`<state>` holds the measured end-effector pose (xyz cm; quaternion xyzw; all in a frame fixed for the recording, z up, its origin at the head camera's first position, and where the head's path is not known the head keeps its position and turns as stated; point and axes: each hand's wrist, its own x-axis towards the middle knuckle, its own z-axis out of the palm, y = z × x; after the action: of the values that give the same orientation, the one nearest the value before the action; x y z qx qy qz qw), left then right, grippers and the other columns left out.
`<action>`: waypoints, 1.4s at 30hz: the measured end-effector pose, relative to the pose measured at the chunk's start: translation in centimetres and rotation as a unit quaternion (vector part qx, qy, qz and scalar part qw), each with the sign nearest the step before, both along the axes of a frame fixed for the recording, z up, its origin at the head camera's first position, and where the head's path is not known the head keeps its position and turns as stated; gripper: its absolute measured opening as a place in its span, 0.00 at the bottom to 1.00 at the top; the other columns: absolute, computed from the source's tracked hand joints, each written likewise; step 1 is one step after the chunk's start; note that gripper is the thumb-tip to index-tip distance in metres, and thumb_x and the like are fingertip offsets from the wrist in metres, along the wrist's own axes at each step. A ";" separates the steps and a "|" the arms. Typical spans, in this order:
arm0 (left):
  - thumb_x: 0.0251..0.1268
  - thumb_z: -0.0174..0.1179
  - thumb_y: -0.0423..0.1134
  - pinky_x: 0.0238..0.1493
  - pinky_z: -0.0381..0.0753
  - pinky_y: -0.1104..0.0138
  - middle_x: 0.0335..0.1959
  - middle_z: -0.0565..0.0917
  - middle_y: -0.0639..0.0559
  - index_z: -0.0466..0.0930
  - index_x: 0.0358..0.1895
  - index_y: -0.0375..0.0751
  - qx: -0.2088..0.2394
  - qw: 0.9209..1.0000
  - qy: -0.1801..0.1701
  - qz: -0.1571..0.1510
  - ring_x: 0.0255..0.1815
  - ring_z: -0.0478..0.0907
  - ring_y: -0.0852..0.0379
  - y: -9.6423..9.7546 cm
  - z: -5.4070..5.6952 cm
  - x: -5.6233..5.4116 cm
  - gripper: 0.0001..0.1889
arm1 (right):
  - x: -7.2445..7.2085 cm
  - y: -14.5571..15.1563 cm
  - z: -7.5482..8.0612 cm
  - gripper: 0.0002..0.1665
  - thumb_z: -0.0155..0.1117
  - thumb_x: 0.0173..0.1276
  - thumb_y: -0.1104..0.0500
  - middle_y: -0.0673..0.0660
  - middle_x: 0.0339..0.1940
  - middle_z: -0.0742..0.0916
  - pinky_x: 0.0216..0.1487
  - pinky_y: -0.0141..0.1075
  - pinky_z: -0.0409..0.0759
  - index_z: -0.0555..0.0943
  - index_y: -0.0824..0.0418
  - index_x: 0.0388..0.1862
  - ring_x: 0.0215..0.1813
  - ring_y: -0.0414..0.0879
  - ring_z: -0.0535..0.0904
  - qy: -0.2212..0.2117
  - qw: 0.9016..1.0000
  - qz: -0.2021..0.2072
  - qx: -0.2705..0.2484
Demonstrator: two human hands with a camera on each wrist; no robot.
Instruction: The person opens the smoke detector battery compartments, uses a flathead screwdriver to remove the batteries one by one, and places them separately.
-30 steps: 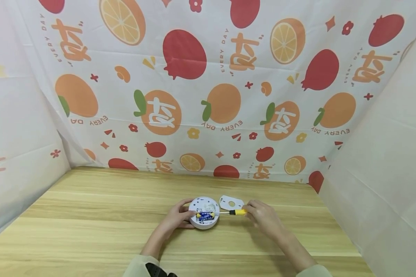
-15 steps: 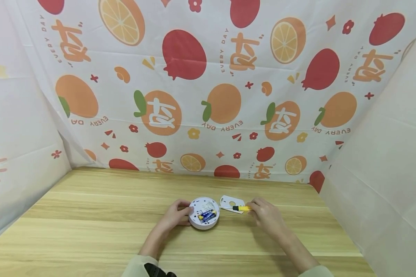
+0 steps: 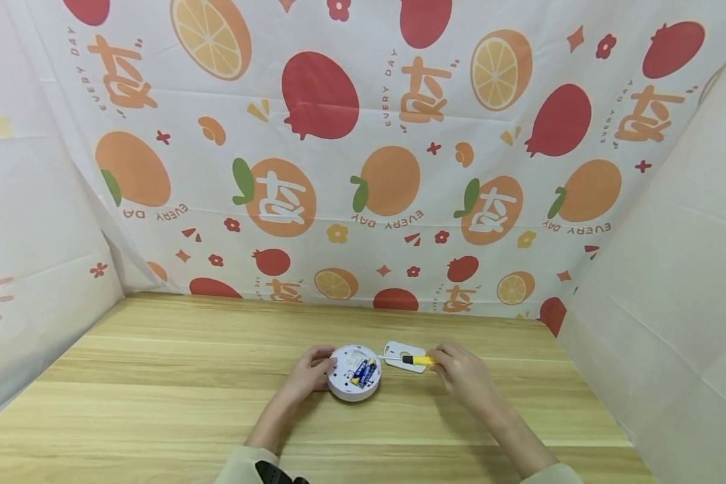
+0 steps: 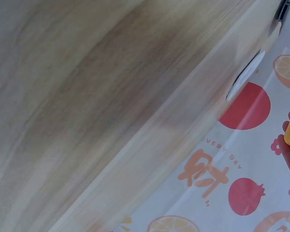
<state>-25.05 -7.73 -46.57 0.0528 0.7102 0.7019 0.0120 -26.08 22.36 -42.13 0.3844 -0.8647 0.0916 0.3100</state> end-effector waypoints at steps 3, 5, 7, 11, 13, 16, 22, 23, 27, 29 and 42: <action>0.63 0.53 0.33 0.32 0.82 0.60 0.55 0.66 0.26 0.62 0.59 0.23 -0.001 1.000 -0.008 0.014 0.43 0.74 0.43 0.0 0.0 0.0 0.23 | 0.2 -0.2 0.3 0.16 0.75 0.44 0.65 0.48 0.31 0.81 0.28 0.32 0.79 0.83 0.63 0.34 0.33 0.40 0.75 0.001 1.000 -0.001 0.004; 0.63 0.53 0.33 0.33 0.82 0.60 0.55 0.65 0.25 0.61 0.60 0.23 -0.008 1.000 -0.008 0.010 0.45 0.73 0.41 0.0 0.1 0.0 0.25 | 0.3 -0.4 0.4 0.16 0.75 0.44 0.65 0.48 0.31 0.81 0.29 0.33 0.79 0.83 0.62 0.34 0.33 0.40 0.75 0.002 1.000 0.001 0.008; 0.64 0.53 0.34 0.34 0.82 0.59 0.56 0.66 0.25 0.61 0.61 0.23 -0.012 1.000 -0.005 -0.003 0.47 0.73 0.41 0.0 0.2 0.1 0.25 | 0.3 -0.6 0.6 0.16 0.75 0.44 0.64 0.48 0.31 0.81 0.29 0.33 0.79 0.83 0.62 0.35 0.33 0.40 0.75 0.001 1.000 0.003 0.012; 0.65 0.53 0.35 0.34 0.82 0.60 0.54 0.69 0.27 0.65 0.58 0.23 -0.003 1.000 -0.002 -0.020 0.41 0.76 0.47 0.0 0.3 0.2 0.22 | 0.5 -1.0 1.0 0.15 0.75 0.45 0.64 0.48 0.32 0.81 0.30 0.33 0.79 0.83 0.62 0.34 0.33 0.40 0.75 -0.002 1.000 0.010 0.016; 0.65 0.52 0.35 0.34 0.82 0.61 0.52 0.70 0.29 0.66 0.55 0.21 0.006 1.000 -0.007 -0.013 0.37 0.76 0.51 0.1 0.3 0.2 0.21 | 0.7 -1.2 1.1 0.15 0.75 0.45 0.64 0.48 0.32 0.81 0.31 0.33 0.79 0.83 0.61 0.34 0.34 0.40 0.75 -0.004 1.000 0.011 0.019; 0.64 0.53 0.34 0.33 0.82 0.60 0.51 0.69 0.29 0.63 0.55 0.21 0.013 1.000 -0.016 0.001 0.39 0.75 0.49 0.1 0.2 0.2 0.22 | 0.9 -1.5 1.4 0.14 0.75 0.45 0.66 0.48 0.31 0.81 0.31 0.33 0.80 0.83 0.61 0.33 0.33 0.40 0.76 -0.005 1.000 0.012 0.020; 0.59 0.55 0.29 0.30 0.83 0.58 0.49 0.72 0.29 0.62 0.58 0.22 0.028 0.999 -0.035 -0.027 0.35 0.77 0.50 0.1 0.1 0.3 0.24 | 1.1 -1.8 1.9 0.15 0.75 0.44 0.67 0.49 0.30 0.81 0.30 0.33 0.80 0.83 0.61 0.32 0.33 0.41 0.75 -0.001 0.999 0.007 0.050; 0.58 0.56 0.28 0.29 0.83 0.58 0.47 0.73 0.31 0.63 0.57 0.21 0.032 0.998 -0.038 -0.033 0.33 0.77 0.51 0.1 0.1 0.3 0.24 | 1.1 -1.9 2.0 0.15 0.76 0.43 0.67 0.49 0.30 0.81 0.29 0.33 0.79 0.83 0.61 0.32 0.33 0.42 0.75 0.002 0.998 0.006 0.059; 0.57 0.56 0.26 0.29 0.83 0.59 0.45 0.74 0.34 0.63 0.57 0.21 0.048 0.996 -0.052 -0.049 0.31 0.76 0.53 0.0 0.1 0.4 0.24 | 1.0 -2.1 2.7 0.14 0.76 0.42 0.67 0.50 0.27 0.79 0.25 0.32 0.78 0.82 0.62 0.29 0.30 0.43 0.74 0.024 0.995 0.007 0.097; 0.57 0.56 0.26 0.30 0.83 0.59 0.45 0.74 0.34 0.62 0.58 0.20 0.055 0.996 -0.052 -0.054 0.31 0.76 0.53 -0.1 0.1 0.4 0.25 | 0.9 -2.3 3.1 0.13 0.76 0.42 0.66 0.50 0.26 0.78 0.24 0.32 0.77 0.81 0.61 0.27 0.28 0.43 0.73 0.028 0.993 0.007 0.115; 0.55 0.54 0.23 0.31 0.83 0.57 0.45 0.71 0.32 0.58 0.60 0.20 0.061 0.994 -0.065 -0.069 0.34 0.75 0.49 0.1 0.8 0.8 0.28 | 1.0 -4.7 6.0 0.08 0.74 0.46 0.64 0.49 0.20 0.74 0.20 0.28 0.71 0.82 0.61 0.22 0.24 0.41 0.69 -0.038 0.970 -0.039 0.236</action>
<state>-24.27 -7.61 -45.78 0.0564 0.6585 0.7433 0.1034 -25.11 17.67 -36.08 0.4086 -0.8874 -0.1133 0.1809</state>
